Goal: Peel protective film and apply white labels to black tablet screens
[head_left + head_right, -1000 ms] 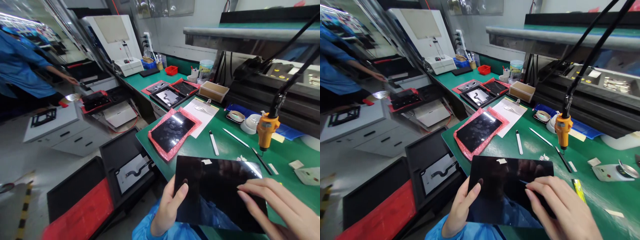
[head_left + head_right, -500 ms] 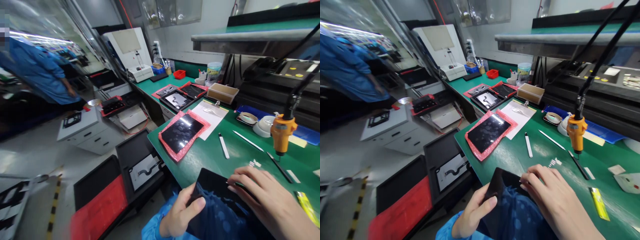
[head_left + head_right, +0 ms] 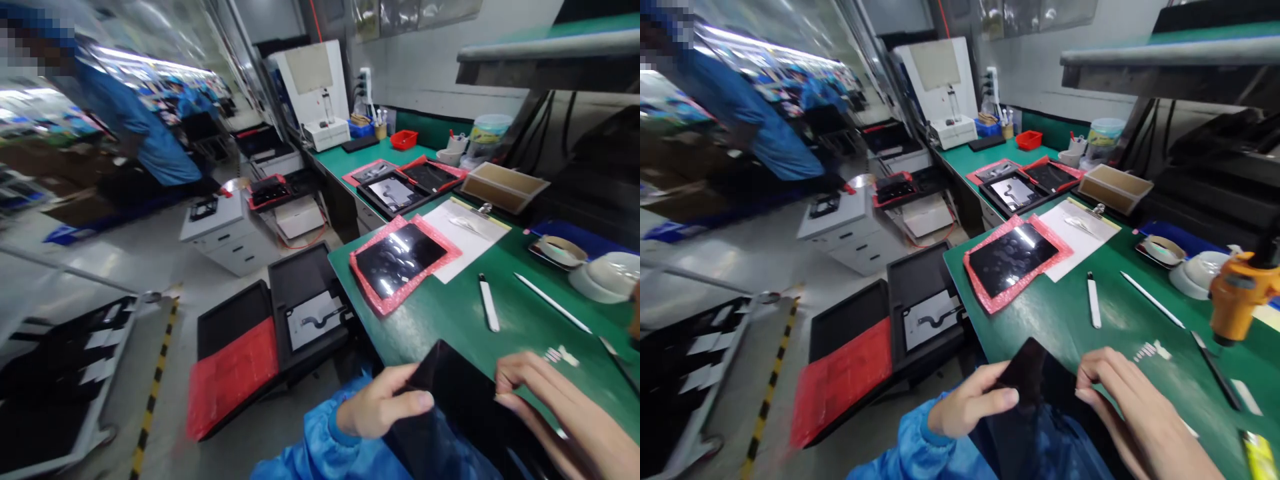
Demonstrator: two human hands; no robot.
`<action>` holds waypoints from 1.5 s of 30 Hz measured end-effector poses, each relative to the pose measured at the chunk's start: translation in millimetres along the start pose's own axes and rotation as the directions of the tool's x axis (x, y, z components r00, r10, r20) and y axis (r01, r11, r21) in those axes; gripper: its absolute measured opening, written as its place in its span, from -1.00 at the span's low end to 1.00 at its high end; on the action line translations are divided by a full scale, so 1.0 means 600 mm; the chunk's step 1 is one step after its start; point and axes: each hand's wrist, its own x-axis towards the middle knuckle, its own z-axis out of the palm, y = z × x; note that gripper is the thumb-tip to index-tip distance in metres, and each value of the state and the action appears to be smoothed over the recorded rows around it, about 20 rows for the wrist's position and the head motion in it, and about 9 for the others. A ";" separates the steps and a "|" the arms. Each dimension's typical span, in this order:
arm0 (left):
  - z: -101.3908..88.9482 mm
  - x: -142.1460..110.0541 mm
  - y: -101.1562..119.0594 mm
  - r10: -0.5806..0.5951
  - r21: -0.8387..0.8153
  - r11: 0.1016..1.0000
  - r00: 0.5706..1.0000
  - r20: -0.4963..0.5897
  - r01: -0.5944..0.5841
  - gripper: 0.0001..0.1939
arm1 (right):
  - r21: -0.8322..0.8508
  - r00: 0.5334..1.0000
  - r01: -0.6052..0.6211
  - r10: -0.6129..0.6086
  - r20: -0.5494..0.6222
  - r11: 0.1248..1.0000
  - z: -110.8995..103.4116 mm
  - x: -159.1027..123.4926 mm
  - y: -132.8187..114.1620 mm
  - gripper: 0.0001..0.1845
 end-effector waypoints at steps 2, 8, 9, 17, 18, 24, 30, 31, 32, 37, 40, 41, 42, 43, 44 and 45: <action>-0.009 0.003 -0.012 -0.027 -0.067 0.997 0.999 -0.032 0.025 -0.33 | 0.141 1.000 -0.019 0.018 0.012 0.990 -0.012 0.024 -0.025 -0.67; -0.021 0.013 -0.026 -0.131 -0.157 0.980 0.991 -0.020 0.126 -0.41 | 0.303 0.933 -0.253 0.315 -0.176 0.919 -0.033 0.015 -0.016 -0.53; -0.021 0.014 -0.027 -0.142 -0.161 0.978 0.989 -0.041 0.134 -0.43 | 0.294 0.907 -0.287 0.357 -0.222 0.912 -0.039 0.009 -0.009 -0.51; -0.030 0.037 -0.062 -0.141 -0.190 0.980 0.889 -0.435 0.062 -0.47 | 0.217 0.740 -0.555 0.595 -0.313 0.803 -0.079 -0.055 0.077 -0.30; -0.030 0.047 -0.065 -0.166 -0.240 0.969 0.881 -0.443 0.061 -0.53 | 0.200 0.721 -0.584 0.616 -0.317 0.787 -0.074 -0.067 0.094 -0.33; -0.001 0.104 -0.057 -0.327 -0.430 0.901 0.743 -0.584 0.059 -0.91 | 0.060 0.558 -0.785 0.746 -0.364 0.616 -0.019 -0.129 0.187 -0.56; 0.010 0.111 -0.049 -0.334 -0.440 0.898 0.619 -0.711 -0.021 -0.71 | -0.074 0.415 -0.903 0.812 -0.411 0.424 0.018 -0.147 0.217 -0.65; 0.010 0.112 -0.046 -0.355 -0.462 0.887 0.615 -0.705 -0.017 -0.70 | -0.092 0.405 -0.910 0.817 -0.411 0.404 0.020 -0.148 0.217 -0.65; 0.011 0.113 -0.042 -0.378 -0.486 0.874 0.614 -0.693 -0.010 -0.70 | -0.108 0.399 -0.914 0.822 -0.407 0.390 0.019 -0.148 0.218 -0.65; 0.021 0.117 -0.020 -0.434 -0.546 0.837 0.648 -0.627 0.032 -0.78 | -0.169 0.421 -0.907 0.839 -0.344 0.386 -0.003 -0.150 0.213 -0.62; 0.028 0.117 -0.011 -0.462 -0.562 0.826 0.632 -0.623 0.050 -0.71 | -0.191 0.444 -0.894 0.850 -0.282 0.404 -0.020 -0.152 0.210 -0.65; 0.030 0.118 -0.008 -0.464 -0.562 0.826 0.628 -0.624 0.052 -0.69 | -0.196 0.451 -0.891 0.853 -0.263 0.410 -0.025 -0.152 0.210 -0.66; 0.033 0.118 -0.006 -0.466 -0.563 0.825 0.622 -0.629 0.050 -0.66 | -0.201 0.457 -0.887 0.855 -0.246 0.416 -0.029 -0.153 0.210 -0.66; 0.035 0.119 -0.003 -0.472 -0.568 0.822 0.610 -0.637 0.042 -0.64 | -0.204 0.463 -0.883 0.855 -0.233 0.423 -0.033 -0.154 0.211 -0.67; 0.037 0.120 -0.001 -0.480 -0.577 0.816 0.594 -0.645 0.033 -0.62 | -0.207 0.470 -0.879 0.854 -0.223 0.429 -0.035 -0.155 0.212 -0.67; 0.040 0.121 0.001 -0.489 -0.586 0.810 0.582 -0.649 0.026 -0.61 | -0.210 0.476 -0.875 0.852 -0.217 0.436 -0.038 -0.157 0.212 -0.66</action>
